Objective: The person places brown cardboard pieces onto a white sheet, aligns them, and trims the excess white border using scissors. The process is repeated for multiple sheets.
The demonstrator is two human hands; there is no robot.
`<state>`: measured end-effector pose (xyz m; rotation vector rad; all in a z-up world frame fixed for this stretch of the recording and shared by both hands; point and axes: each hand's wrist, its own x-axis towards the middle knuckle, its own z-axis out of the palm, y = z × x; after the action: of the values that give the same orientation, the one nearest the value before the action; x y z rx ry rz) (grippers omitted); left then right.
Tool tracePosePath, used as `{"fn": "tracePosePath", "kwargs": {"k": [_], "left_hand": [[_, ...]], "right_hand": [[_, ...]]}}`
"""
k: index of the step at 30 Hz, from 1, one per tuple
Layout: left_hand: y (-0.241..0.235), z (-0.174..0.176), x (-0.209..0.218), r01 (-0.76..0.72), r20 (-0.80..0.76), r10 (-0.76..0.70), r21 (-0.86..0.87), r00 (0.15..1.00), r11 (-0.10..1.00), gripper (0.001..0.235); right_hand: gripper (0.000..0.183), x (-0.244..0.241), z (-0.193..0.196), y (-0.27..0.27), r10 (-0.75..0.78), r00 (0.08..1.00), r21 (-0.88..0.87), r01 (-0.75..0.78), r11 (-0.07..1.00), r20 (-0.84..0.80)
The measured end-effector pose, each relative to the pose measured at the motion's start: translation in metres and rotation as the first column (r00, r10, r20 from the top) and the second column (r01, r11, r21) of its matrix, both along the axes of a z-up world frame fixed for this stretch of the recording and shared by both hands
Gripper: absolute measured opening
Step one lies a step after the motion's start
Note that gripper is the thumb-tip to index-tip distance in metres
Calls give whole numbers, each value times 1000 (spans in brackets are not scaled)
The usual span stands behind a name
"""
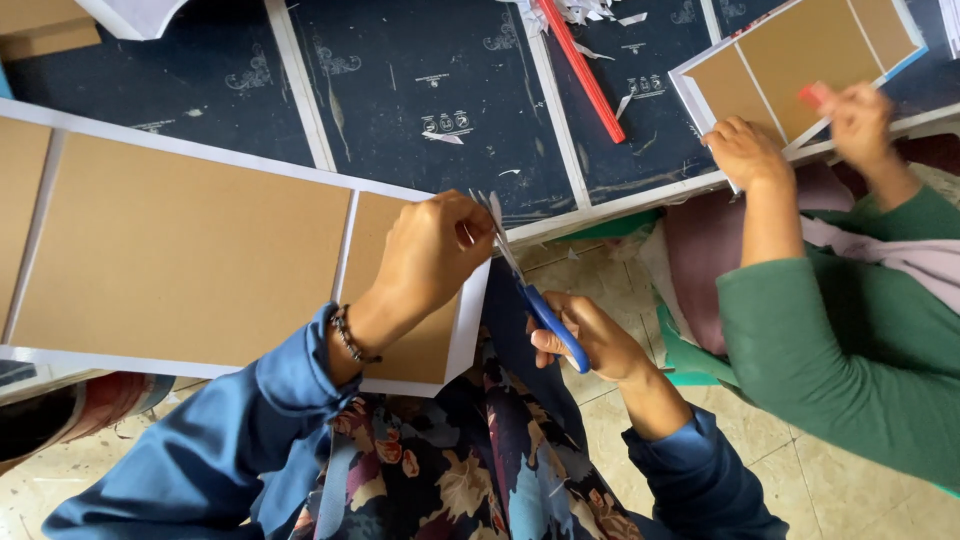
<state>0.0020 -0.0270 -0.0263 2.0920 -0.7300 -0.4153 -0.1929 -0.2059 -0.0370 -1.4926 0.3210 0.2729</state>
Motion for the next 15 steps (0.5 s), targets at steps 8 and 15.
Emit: {"fn": "tracePosePath", "kwargs": {"k": [8,15], "left_hand": [[-26,9,105,-98,373,158,-174,914,980,7],[-16,43,91,52,513,-188,267,837,962,74]], "right_hand": [[33,-11,-2,-23,13,998,-8,-13,1000,-61],[28,-33,-19,-27,1,995,67,6,998,-102]]}}
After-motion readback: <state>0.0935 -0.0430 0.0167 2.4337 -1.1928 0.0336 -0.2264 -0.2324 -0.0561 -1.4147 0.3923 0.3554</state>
